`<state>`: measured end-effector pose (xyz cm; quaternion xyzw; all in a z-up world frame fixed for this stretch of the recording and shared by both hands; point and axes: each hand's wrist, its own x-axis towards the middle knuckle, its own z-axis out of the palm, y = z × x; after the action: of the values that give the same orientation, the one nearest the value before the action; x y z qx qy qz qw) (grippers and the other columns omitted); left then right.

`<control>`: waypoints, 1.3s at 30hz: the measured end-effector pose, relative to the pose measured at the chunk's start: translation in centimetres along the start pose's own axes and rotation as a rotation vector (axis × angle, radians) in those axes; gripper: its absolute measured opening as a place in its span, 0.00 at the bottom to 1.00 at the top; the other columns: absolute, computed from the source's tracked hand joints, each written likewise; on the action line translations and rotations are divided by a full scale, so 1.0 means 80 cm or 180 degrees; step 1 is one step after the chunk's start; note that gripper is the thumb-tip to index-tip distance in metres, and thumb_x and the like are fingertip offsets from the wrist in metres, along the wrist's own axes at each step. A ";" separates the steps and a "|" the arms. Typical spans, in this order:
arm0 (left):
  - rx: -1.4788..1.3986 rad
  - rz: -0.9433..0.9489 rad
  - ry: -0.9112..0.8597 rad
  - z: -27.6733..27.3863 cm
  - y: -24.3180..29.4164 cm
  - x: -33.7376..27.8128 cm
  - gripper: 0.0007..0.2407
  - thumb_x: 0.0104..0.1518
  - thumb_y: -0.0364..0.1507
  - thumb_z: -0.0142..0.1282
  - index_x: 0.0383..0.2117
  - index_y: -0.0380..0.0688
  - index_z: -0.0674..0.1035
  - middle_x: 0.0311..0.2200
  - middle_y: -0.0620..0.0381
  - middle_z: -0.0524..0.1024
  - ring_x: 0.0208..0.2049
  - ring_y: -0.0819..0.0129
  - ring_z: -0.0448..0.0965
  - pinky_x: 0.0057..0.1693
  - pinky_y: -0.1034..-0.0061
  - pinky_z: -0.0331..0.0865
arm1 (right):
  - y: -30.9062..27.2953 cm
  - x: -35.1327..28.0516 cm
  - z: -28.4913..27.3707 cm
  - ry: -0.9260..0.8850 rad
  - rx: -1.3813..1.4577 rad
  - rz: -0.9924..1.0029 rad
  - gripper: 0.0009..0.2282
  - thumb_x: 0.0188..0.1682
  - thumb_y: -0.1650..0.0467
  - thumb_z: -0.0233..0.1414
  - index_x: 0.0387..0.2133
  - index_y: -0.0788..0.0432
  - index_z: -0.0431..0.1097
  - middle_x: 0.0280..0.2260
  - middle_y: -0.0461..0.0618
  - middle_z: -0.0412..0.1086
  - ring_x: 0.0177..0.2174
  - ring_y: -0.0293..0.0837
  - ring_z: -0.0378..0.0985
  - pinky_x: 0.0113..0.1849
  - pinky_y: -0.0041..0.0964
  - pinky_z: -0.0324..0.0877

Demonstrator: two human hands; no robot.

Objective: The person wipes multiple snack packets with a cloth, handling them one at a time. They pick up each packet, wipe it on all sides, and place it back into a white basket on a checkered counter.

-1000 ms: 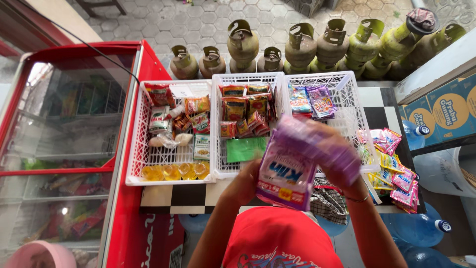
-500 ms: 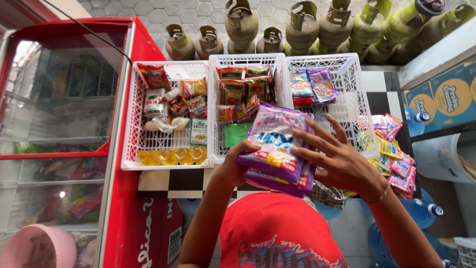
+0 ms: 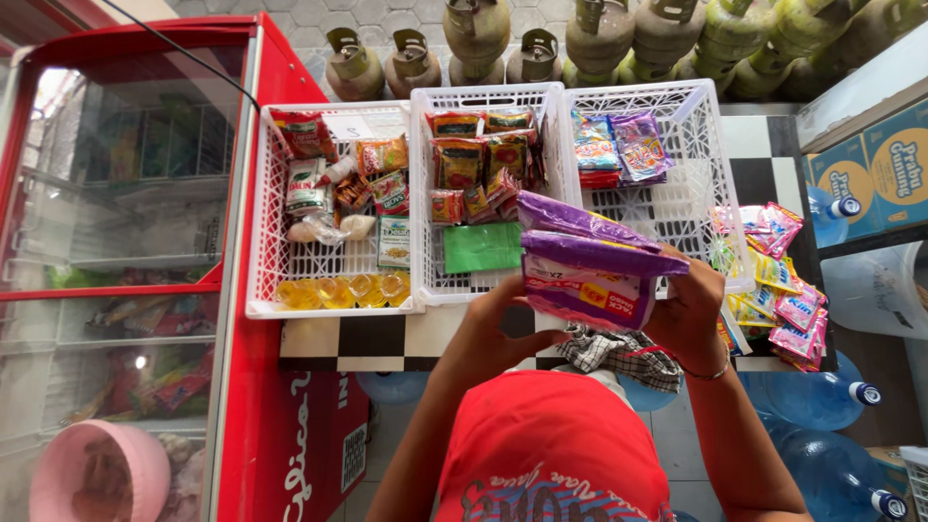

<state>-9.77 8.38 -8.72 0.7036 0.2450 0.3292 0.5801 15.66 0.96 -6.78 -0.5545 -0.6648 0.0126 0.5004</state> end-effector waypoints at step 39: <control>-0.0679 -0.2183 -0.0200 0.154 -0.136 -0.001 0.21 0.59 0.41 0.57 0.52 0.39 0.72 0.42 0.49 0.80 0.42 0.66 0.81 0.49 0.71 0.74 | 0.036 -0.242 0.008 0.0598 0.1703 0.4026 0.30 0.48 0.74 0.55 0.65 0.65 0.53 0.52 0.52 0.68 0.47 0.39 0.73 0.48 0.33 0.70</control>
<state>-0.19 2.47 -20.74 0.5257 0.4131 0.1174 0.7343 15.11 -12.09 -21.36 -0.6919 -0.1417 0.4173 0.5719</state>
